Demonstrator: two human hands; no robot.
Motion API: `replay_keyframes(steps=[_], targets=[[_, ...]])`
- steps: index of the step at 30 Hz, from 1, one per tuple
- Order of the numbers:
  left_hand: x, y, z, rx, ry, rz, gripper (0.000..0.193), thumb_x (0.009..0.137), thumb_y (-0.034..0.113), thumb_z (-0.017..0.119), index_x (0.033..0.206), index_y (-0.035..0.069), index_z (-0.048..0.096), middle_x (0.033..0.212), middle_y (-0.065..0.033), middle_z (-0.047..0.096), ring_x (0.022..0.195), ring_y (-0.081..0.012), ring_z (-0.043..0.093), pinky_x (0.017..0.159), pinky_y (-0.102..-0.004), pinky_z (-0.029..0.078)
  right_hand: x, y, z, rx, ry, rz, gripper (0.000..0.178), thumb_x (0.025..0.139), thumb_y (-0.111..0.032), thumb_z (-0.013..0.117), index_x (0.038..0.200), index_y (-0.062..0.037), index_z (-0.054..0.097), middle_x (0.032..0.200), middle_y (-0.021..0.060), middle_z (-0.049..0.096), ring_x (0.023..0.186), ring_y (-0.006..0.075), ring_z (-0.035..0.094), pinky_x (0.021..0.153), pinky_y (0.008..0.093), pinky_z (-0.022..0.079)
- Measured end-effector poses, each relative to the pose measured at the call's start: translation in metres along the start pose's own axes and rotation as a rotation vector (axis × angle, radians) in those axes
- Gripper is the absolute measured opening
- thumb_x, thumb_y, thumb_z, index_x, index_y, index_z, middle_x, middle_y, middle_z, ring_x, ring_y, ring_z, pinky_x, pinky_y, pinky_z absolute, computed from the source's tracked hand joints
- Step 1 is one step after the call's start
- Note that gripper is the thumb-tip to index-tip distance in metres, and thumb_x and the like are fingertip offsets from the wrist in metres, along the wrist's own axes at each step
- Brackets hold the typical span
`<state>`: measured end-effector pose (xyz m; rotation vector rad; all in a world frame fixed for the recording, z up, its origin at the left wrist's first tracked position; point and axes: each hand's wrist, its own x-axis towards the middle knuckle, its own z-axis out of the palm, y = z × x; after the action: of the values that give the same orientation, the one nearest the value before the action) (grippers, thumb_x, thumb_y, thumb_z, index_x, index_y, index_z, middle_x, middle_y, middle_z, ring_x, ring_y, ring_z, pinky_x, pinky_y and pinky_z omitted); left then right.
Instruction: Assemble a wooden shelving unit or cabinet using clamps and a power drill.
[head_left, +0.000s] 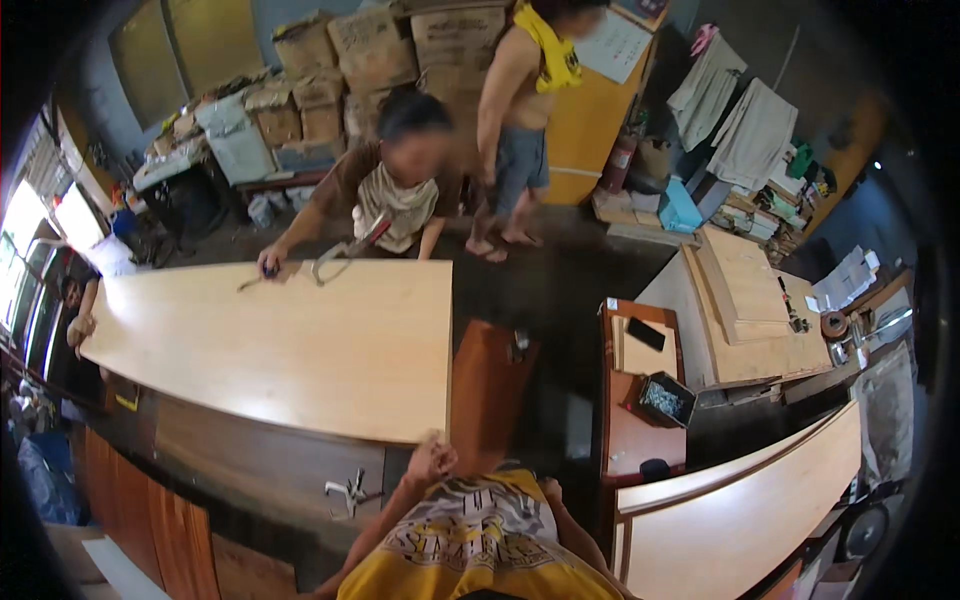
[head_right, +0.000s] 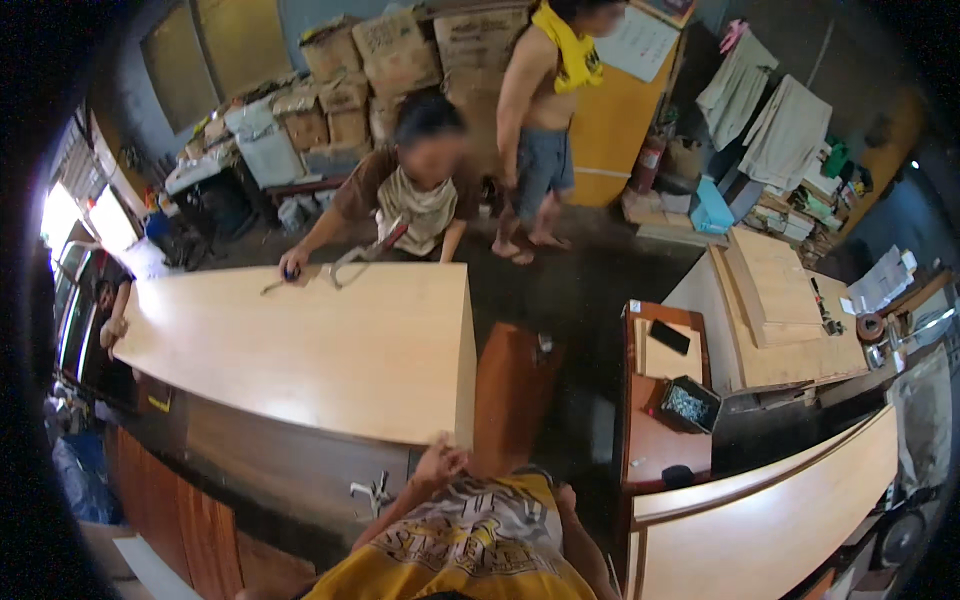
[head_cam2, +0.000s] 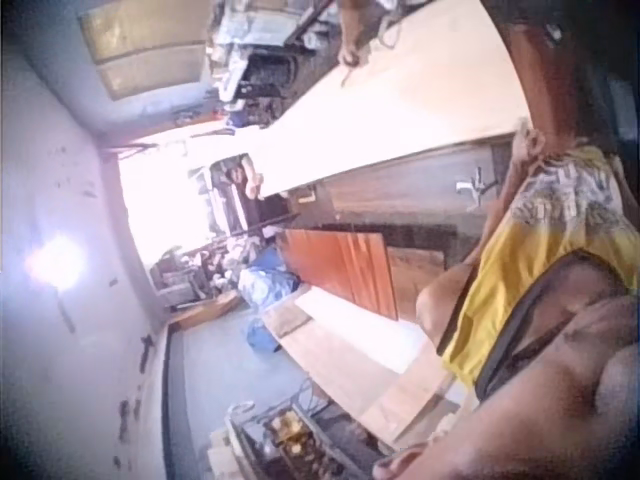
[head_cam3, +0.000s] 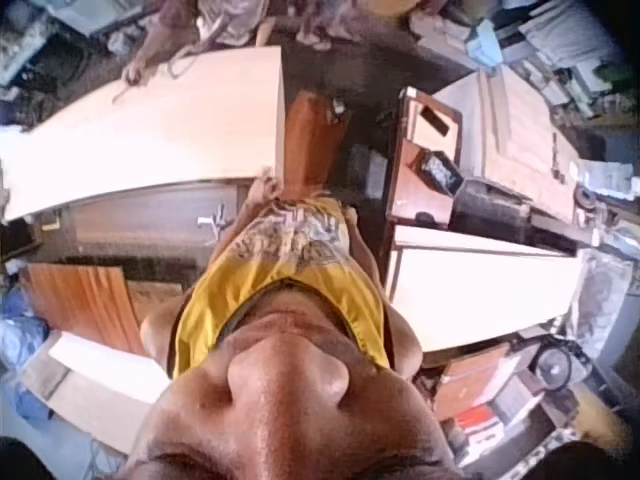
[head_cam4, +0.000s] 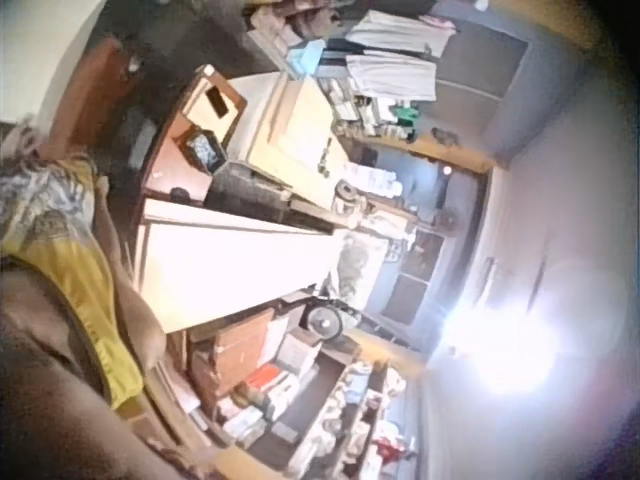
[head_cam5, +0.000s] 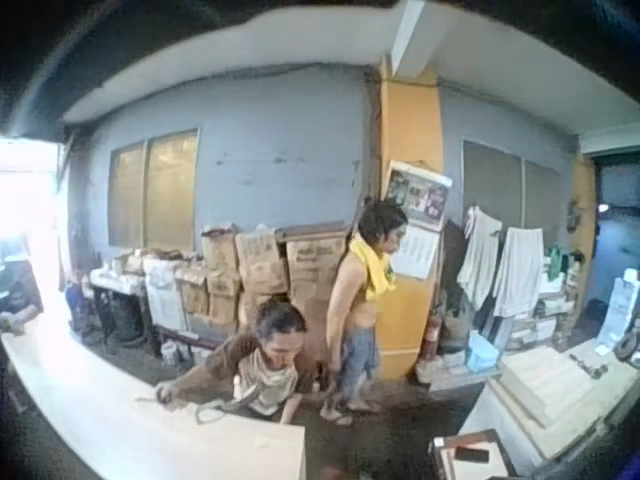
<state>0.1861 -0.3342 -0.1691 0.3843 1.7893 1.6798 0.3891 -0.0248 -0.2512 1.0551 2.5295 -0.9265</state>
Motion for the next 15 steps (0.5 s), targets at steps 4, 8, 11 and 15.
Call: replay_keyframes(steps=[4,8,11,15], targets=[[0.004,-0.025,-0.009,0.128,0.084,0.405,0.028,0.086,0.039,0.062,0.086,0.012,0.054,0.080,-0.0068,0.060,0.065,-0.0184,0.054,0.069,-0.0365,0.050,0.003,-0.024,-0.017,-0.328,-0.144,-0.305,0.023,0.084,-0.025,0.051,0.087,-0.0085,0.067,0.090,0.0144,0.067,0.084,0.0343,0.065,0.067,0.0445,0.055],[0.005,0.011,0.016,-1.408,-0.084,-0.179,0.016,0.083,0.022,0.063,0.093,0.011,0.058,0.080,-0.0065,0.057,0.071,-0.0196,0.057,0.063,-0.0424,0.050,0.031,0.000,-0.017,-0.599,-0.266,-0.386,0.024,0.081,-0.023,0.054,0.092,-0.0085,0.069,0.091,0.0122,0.068,0.080,0.0330,0.067,0.067,0.0446,0.055],[0.004,0.064,0.052,-0.687,0.591,-0.271,0.011,0.084,0.016,0.064,0.089,0.009,0.057,0.072,-0.0024,0.053,0.061,-0.0173,0.056,0.054,-0.0324,0.051,0.036,-0.016,-0.046,-0.623,-0.396,-0.485,0.032,0.077,-0.027,0.051,0.093,-0.0071,0.070,0.099,0.0171,0.066,0.094,0.0348,0.063,0.081,0.0398,0.053],[0.007,0.083,0.041,-0.526,0.713,-0.407,0.022,0.084,0.020,0.068,0.096,0.004,0.059,0.079,-0.0073,0.061,0.071,-0.0221,0.063,0.066,-0.0320,0.056,0.023,-0.077,-0.071,0.011,-0.312,-0.207,0.035,0.084,-0.032,0.048,0.096,-0.0059,0.068,0.094,0.0146,0.065,0.085,0.0323,0.060,0.078,0.0396,0.048]])
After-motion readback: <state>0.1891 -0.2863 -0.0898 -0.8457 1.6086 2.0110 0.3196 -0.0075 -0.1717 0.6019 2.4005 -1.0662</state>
